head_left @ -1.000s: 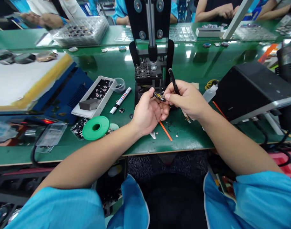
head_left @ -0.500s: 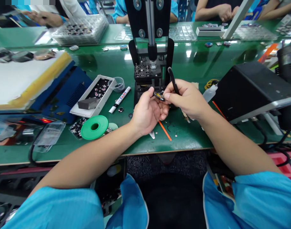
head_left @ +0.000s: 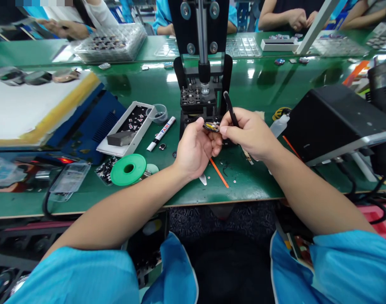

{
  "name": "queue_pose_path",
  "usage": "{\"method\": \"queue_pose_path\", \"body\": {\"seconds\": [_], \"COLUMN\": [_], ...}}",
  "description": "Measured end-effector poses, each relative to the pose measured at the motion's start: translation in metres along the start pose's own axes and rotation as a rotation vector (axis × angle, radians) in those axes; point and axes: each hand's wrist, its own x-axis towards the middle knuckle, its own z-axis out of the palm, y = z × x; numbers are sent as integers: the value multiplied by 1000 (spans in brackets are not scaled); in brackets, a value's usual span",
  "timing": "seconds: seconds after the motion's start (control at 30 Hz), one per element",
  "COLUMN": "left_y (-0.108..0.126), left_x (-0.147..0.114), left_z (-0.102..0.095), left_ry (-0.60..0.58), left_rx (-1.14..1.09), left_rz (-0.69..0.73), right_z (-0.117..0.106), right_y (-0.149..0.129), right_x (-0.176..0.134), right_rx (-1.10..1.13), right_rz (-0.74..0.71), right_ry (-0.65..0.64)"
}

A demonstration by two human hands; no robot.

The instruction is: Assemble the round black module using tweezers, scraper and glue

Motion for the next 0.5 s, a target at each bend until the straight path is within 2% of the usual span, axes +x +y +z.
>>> {"method": "queue_pose_path", "body": {"seconds": [0.23, 0.5], "left_y": [1, -3], "left_x": [-1, 1], "left_z": [0, -4], "left_ry": [39, 67], "left_rx": [-39, 33], "left_rz": [63, 112], "right_z": [-4, -4], "right_y": [-1, 2], "right_x": [2, 4], "right_rx": [-82, -67], "right_rz": [78, 146], "right_ry": [106, 93]}}
